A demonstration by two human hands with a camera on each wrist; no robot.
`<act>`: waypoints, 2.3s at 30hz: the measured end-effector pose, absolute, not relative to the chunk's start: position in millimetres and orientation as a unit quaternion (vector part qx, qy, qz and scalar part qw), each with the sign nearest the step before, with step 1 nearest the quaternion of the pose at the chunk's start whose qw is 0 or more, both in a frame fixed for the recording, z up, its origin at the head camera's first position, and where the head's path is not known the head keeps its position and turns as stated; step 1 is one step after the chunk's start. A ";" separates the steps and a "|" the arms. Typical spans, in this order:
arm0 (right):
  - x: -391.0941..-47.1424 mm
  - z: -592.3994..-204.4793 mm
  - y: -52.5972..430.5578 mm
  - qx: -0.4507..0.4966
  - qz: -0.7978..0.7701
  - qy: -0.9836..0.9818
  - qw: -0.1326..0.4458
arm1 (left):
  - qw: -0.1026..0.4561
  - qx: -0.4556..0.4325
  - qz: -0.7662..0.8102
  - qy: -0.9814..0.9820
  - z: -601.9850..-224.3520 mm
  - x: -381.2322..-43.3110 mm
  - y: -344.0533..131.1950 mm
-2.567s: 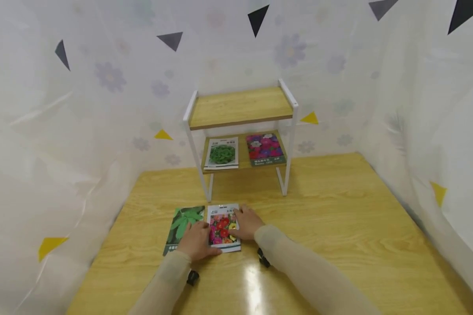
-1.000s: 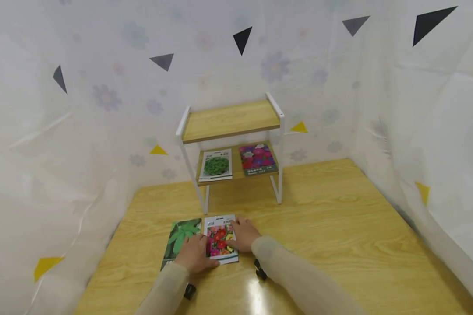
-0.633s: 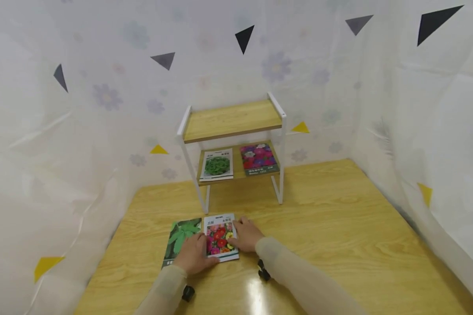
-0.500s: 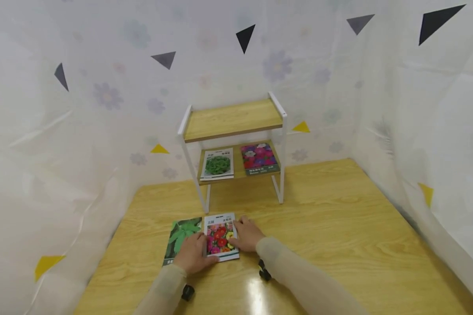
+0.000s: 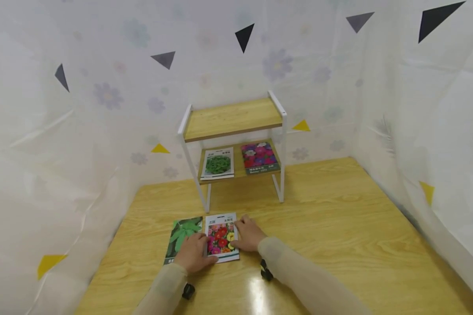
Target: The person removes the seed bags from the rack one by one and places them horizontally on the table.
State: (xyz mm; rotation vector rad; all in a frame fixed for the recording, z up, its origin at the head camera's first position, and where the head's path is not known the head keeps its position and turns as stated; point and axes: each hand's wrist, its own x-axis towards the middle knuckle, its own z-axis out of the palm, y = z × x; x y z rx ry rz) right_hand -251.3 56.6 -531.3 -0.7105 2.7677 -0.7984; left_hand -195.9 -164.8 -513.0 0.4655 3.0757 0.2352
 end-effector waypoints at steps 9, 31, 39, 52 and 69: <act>-253.6 -535.7 58.8 -0.233 -0.277 0.929 0.077 | 0.004 0.143 0.097 0.985 -512.2 -197.8 -163.8; -298.4 -459.1 75.1 -0.327 -0.281 0.875 -0.220 | -0.144 0.241 0.137 0.950 -412.9 -248.1 -121.0; -319.2 -410.3 77.6 -0.332 -0.201 0.886 -0.255 | -0.151 0.233 0.030 0.960 -380.3 -280.6 -105.9; -349.6 -394.0 72.6 -0.289 -0.150 0.933 -0.156 | -0.032 0.160 -0.053 0.985 -362.9 -322.1 -96.4; -373.8 -378.8 64.0 -0.291 -0.102 0.951 -0.030 | 0.118 0.119 -0.059 0.984 -342.9 -344.3 -89.4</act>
